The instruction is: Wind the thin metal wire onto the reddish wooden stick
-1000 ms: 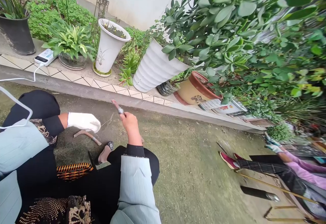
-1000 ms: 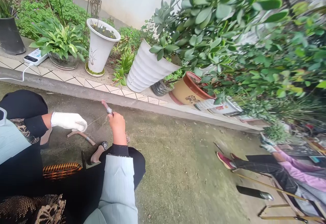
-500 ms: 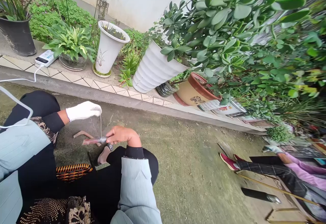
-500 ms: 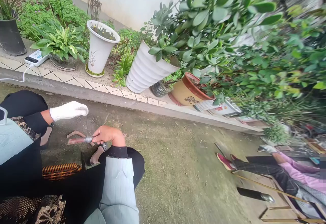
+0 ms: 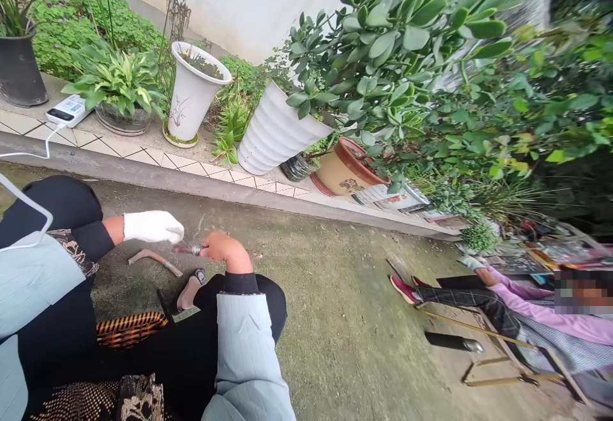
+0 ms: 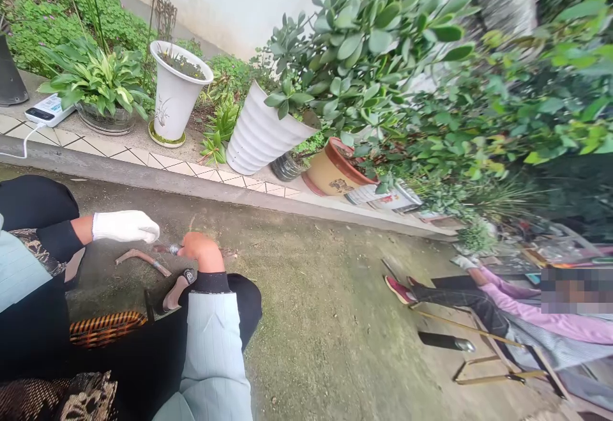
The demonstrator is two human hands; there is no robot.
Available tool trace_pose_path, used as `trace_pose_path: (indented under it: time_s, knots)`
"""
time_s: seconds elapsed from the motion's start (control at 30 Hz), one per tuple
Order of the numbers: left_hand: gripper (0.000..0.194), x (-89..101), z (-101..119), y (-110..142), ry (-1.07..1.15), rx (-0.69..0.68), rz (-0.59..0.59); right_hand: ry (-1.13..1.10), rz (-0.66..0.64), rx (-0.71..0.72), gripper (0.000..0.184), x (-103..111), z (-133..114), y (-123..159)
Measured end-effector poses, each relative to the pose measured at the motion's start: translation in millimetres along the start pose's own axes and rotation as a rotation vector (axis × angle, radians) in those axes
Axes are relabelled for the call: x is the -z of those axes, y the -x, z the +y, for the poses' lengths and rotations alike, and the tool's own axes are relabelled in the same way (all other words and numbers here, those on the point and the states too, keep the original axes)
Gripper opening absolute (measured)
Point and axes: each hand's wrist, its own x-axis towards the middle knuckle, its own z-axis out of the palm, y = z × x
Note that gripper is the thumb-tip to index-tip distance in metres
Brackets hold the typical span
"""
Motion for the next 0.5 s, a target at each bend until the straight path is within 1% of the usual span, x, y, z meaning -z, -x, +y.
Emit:
trace_pose_path:
  time_s: [0.03, 0.1, 0.13, 0.17, 0.2, 0.23, 0.3, 0.33, 0.37, 0.4, 0.43, 0.5]
  knots:
    - [0.021, 2.5, -1.7, 0.9, 0.039, 0.013, -0.001, -0.071, -0.116, 0.094, 0.014, 0.8, 1.2, 5.5]
    - [0.022, 5.6, -6.1, 1.8, 0.165, 0.062, 0.007, -0.291, -0.310, 0.356, 0.017, 3.1, 3.4, 16.1]
    - [0.023, 5.7, -8.2, 1.6, 0.233, 0.089, 0.012, -0.416, -0.355, 0.487, 0.022, 4.3, 4.0, 20.0]
    - [0.024, 4.7, -9.8, 1.1, 0.297, 0.112, 0.025, -0.537, -0.332, 0.585, 0.027, 5.4, 4.3, 22.1]
    - [0.026, 2.8, -10.5, 0.4, 0.350, 0.132, 0.042, -0.653, -0.248, 0.641, 0.029, 6.3, 4.2, 22.4]
    - [0.027, 0.2, -10.4, -0.4, 0.391, 0.147, 0.053, -0.760, -0.116, 0.653, 0.029, 7.1, 4.1, 20.5]
    - [0.028, -5.7, -7.8, -1.9, 0.463, 0.174, 0.059, -0.932, 0.211, 0.580, 0.026, 8.0, 4.1, 11.8]
    - [0.028, -8.2, -5.7, -2.3, 0.493, 0.184, 0.051, -0.984, 0.360, 0.513, 0.026, 8.3, 4.6, 6.0]
    - [0.027, -10.2, -3.6, -2.4, 0.511, 0.188, 0.039, -0.999, 0.476, 0.433, 0.025, 8.6, 5.4, 0.3]
    - [0.027, -11.4, -1.7, -2.2, 0.511, 0.182, 0.020, -0.970, 0.558, 0.343, 0.024, 8.9, 6.7, -4.6]
    - [0.026, -11.7, -0.2, -1.8, 0.497, 0.170, 0.002, -0.896, 0.621, 0.246, 0.023, 9.3, 8.5, -8.1]
    - [0.026, -10.3, 1.2, -0.8, 0.431, 0.138, -0.039, -0.646, 0.727, 0.034, 0.023, 10.9, 13.4, -9.5]
